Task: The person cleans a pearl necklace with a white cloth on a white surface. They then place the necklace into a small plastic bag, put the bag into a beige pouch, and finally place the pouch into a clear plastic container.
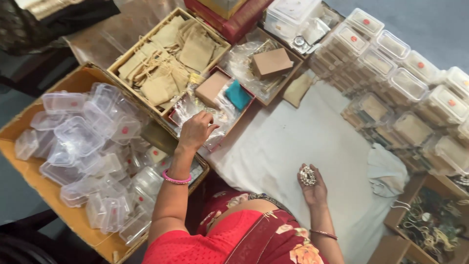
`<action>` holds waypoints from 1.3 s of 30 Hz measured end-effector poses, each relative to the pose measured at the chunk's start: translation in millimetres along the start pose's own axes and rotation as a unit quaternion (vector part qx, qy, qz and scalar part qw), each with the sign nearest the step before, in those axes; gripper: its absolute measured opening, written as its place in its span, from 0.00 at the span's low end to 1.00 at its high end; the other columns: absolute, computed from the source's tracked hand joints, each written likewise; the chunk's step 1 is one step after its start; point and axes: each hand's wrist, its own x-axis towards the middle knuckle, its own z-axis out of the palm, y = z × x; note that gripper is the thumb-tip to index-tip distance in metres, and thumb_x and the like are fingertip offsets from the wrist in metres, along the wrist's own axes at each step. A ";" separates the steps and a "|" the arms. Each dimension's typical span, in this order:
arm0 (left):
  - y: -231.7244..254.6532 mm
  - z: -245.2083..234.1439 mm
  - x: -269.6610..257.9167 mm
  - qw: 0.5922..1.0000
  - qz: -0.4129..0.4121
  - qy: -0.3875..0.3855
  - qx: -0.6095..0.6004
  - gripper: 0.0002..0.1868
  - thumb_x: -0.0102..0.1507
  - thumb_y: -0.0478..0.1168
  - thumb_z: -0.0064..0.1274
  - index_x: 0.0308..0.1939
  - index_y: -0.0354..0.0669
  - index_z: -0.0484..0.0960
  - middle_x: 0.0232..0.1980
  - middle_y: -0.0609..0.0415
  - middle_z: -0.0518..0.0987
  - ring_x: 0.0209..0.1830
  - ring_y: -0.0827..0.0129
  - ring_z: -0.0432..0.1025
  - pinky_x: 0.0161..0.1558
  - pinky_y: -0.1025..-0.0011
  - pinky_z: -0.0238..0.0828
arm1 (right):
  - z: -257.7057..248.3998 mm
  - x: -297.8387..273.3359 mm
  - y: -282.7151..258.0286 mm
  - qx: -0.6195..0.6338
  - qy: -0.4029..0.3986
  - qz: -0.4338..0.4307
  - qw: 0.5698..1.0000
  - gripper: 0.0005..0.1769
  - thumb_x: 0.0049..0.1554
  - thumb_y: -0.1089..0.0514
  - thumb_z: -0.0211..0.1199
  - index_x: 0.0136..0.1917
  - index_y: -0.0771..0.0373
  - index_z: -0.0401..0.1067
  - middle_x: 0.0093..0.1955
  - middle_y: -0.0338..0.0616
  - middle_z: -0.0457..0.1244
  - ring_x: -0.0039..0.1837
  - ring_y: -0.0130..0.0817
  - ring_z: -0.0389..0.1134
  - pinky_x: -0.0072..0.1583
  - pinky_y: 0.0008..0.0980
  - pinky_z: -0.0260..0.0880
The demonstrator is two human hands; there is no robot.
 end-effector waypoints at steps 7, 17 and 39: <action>13.0 -10.2 12.9 1.000 -0.016 -0.007 0.016 0.14 0.59 0.42 0.62 0.48 0.46 0.82 0.51 0.53 0.80 0.48 0.55 0.77 0.46 0.60 0.75 | 10.6 -1.7 3.8 0.020 -0.010 0.009 1.000 0.18 0.68 0.50 0.54 0.65 0.63 0.67 0.67 0.56 0.64 0.66 0.46 0.68 0.65 0.48 0.71; -6.5 18.8 4.2 0.977 -0.139 -0.161 0.008 0.13 0.70 0.51 0.54 0.54 0.51 0.82 0.53 0.52 0.80 0.56 0.57 0.75 0.54 0.59 0.73 | 16.9 -9.0 -4.2 -0.032 0.012 0.004 0.999 0.19 0.67 0.51 0.55 0.66 0.64 0.67 0.68 0.57 0.64 0.65 0.46 0.68 0.64 0.47 0.72; -25.7 59.7 7.3 0.989 -0.024 0.143 -0.041 0.09 0.69 0.46 0.52 0.47 0.46 0.78 0.46 0.56 0.79 0.48 0.60 0.73 0.49 0.59 0.66 | 20.3 -12.2 -3.7 -0.036 0.006 -0.006 0.999 0.20 0.68 0.51 0.54 0.67 0.65 0.64 0.69 0.59 0.63 0.65 0.47 0.68 0.64 0.48 0.72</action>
